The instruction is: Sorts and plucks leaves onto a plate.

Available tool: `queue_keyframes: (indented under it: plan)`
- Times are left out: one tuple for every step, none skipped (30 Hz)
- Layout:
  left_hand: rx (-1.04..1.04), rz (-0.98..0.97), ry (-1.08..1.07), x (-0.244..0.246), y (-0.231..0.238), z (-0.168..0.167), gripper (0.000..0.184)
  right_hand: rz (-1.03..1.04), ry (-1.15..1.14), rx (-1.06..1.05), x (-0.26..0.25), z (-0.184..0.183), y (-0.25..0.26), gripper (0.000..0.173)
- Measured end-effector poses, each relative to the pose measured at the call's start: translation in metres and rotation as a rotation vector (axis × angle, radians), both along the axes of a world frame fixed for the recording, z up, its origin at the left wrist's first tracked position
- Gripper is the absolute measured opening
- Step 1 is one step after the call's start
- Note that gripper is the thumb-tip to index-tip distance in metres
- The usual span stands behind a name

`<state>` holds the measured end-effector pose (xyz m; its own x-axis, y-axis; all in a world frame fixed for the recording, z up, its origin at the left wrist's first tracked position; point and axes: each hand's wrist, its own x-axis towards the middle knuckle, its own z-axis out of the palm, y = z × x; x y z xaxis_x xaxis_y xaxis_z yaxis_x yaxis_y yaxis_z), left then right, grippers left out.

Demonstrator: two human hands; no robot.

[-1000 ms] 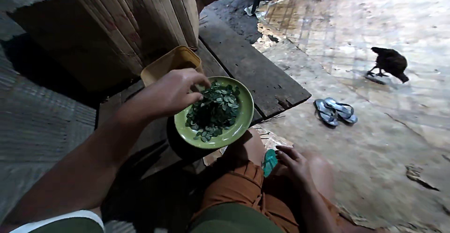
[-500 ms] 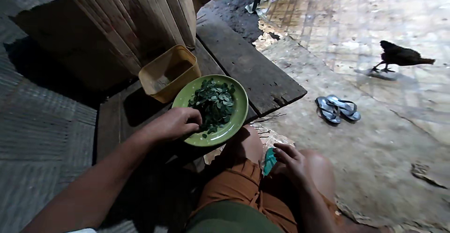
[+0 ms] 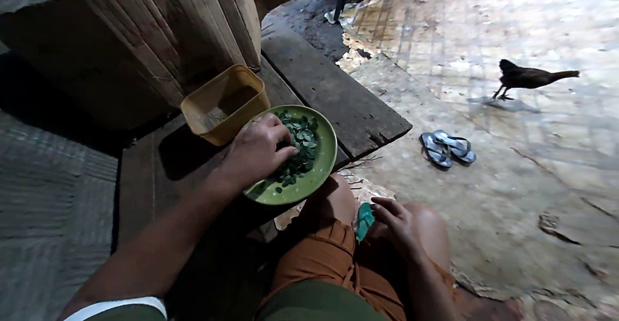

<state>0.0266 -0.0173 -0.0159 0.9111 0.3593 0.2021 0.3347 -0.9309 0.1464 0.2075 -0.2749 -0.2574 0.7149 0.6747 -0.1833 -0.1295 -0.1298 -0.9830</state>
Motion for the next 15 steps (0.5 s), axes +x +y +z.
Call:
queue_keyframes:
  plan:
    - [0.0, -0.006, -0.015, 0.001, 0.002, -0.003, 0.019, -0.007, -0.004, 0.001, -0.001, 0.003, -0.001, 0.025]
    - [-0.014, -0.011, -0.045, 0.001, 0.005, -0.004, 0.016, -0.014, -0.013, 0.003, -0.002, 0.005, -0.002, 0.025]
    - [-0.041, -0.012, -0.085, 0.0, 0.007, -0.002, 0.015, -0.024, -0.024, 0.008, -0.001, 0.007, -0.003, 0.026]
    - [-0.077, -0.006, -0.119, -0.003, 0.009, 0.002, 0.015, -0.032, -0.031, 0.015, -0.001, 0.01, -0.004, 0.026]
    - [-0.108, 0.003, -0.155, -0.007, 0.011, 0.006, 0.015, -0.041, -0.047, 0.019, 0.0, 0.014, -0.004, 0.027]
    - [-0.15, 0.014, -0.19, -0.011, 0.013, 0.009, 0.015, -0.052, -0.075, 0.033, 0.001, 0.021, -0.003, 0.027]
    - [-0.197, 0.027, -0.227, -0.015, 0.016, 0.011, 0.015, -0.057, -0.107, 0.057, 0.001, 0.032, -0.001, 0.028]
    - [-0.256, 0.04, -0.262, -0.019, 0.018, 0.013, 0.016, -0.062, -0.148, 0.085, 0.0, 0.045, 0.002, 0.028]
    - [-0.334, 0.055, -0.291, -0.022, 0.019, 0.014, 0.015, -0.07, -0.196, 0.12, -0.003, 0.063, 0.007, 0.027]
    - [-0.414, 0.073, -0.314, -0.025, 0.02, 0.015, 0.014, -0.082, -0.26, 0.165, -0.006, 0.082, 0.014, 0.025]
    - [-0.485, 0.088, -0.338, -0.027, 0.02, 0.016, 0.013, -0.087, -0.342, 0.215, -0.011, 0.101, 0.021, 0.022]
    - [-0.542, 0.099, -0.363, -0.028, 0.019, 0.016, 0.011, -0.083, -0.443, 0.276, -0.014, 0.118, 0.029, 0.02]
    - [-0.585, 0.105, -0.387, -0.029, 0.018, 0.015, 0.01, -0.067, -0.553, 0.336, -0.018, 0.133, 0.039, 0.018]
    - [-0.619, 0.105, -0.41, -0.03, 0.018, 0.014, 0.008, -0.047, -0.661, 0.372, -0.021, 0.147, 0.049, 0.018]
    - [-0.645, 0.101, -0.43, -0.03, 0.016, 0.014, 0.007, -0.035, -0.76, 0.382, -0.025, 0.16, 0.059, 0.018]
